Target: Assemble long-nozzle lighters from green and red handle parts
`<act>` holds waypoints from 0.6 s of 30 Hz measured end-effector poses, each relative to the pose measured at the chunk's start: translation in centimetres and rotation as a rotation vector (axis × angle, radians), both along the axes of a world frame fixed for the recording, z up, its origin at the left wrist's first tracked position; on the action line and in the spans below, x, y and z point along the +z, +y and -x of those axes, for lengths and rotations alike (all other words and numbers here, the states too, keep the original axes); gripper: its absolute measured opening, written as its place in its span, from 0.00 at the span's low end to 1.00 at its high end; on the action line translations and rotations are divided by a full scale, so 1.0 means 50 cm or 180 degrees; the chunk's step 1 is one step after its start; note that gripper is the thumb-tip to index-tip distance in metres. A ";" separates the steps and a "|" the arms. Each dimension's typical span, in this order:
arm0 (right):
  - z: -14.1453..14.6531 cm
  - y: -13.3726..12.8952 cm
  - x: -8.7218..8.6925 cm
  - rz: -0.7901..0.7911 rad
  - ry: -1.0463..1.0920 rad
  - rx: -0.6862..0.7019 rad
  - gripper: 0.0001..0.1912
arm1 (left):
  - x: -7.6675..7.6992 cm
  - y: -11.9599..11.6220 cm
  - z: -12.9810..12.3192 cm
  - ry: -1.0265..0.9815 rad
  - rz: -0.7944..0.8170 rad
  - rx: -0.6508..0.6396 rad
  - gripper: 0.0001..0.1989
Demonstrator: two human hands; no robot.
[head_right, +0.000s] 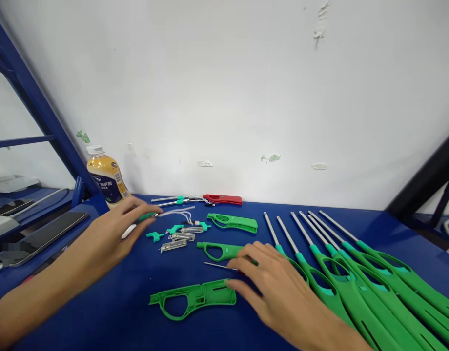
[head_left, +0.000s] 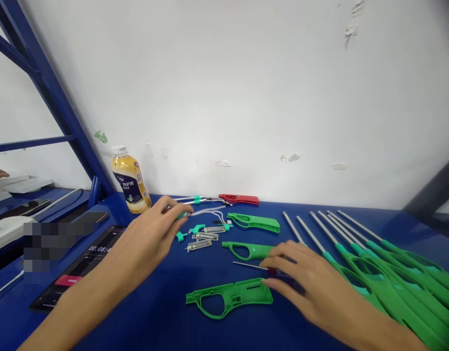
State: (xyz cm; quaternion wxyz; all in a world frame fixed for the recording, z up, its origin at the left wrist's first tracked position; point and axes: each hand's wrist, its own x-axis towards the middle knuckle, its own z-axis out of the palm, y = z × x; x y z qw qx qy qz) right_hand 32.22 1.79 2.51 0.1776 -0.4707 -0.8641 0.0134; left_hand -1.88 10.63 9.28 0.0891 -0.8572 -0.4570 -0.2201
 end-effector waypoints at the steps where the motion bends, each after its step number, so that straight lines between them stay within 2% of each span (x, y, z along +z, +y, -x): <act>1: 0.012 -0.007 -0.003 -0.0009 -0.0011 0.0051 0.16 | -0.007 -0.030 0.005 -0.0157 -0.0008 -0.0094 0.18; 3: 0.036 -0.018 -0.009 -0.0019 -0.0062 0.0185 0.21 | -0.030 -0.084 0.014 -0.0364 0.0049 -0.0246 0.18; 6: 0.059 -0.022 -0.017 0.0013 -0.0140 0.0360 0.18 | -0.082 -0.140 0.028 -0.0748 0.0362 -0.0433 0.12; 9: 0.062 -0.019 -0.018 -0.0146 -0.0158 0.0390 0.15 | -0.138 -0.165 0.044 -0.0862 0.0684 -0.0381 0.12; 12: 0.058 -0.018 -0.016 -0.0462 -0.0126 0.0405 0.17 | -0.180 -0.173 0.054 -0.1107 0.0864 -0.0356 0.13; 15: 0.057 -0.019 -0.015 -0.0635 -0.0135 0.0428 0.19 | -0.199 -0.180 0.053 -0.1328 0.0936 -0.0240 0.13; 18: 0.058 -0.018 -0.017 -0.0754 -0.0134 0.0464 0.20 | -0.194 -0.187 0.047 -0.1362 0.1078 -0.0221 0.12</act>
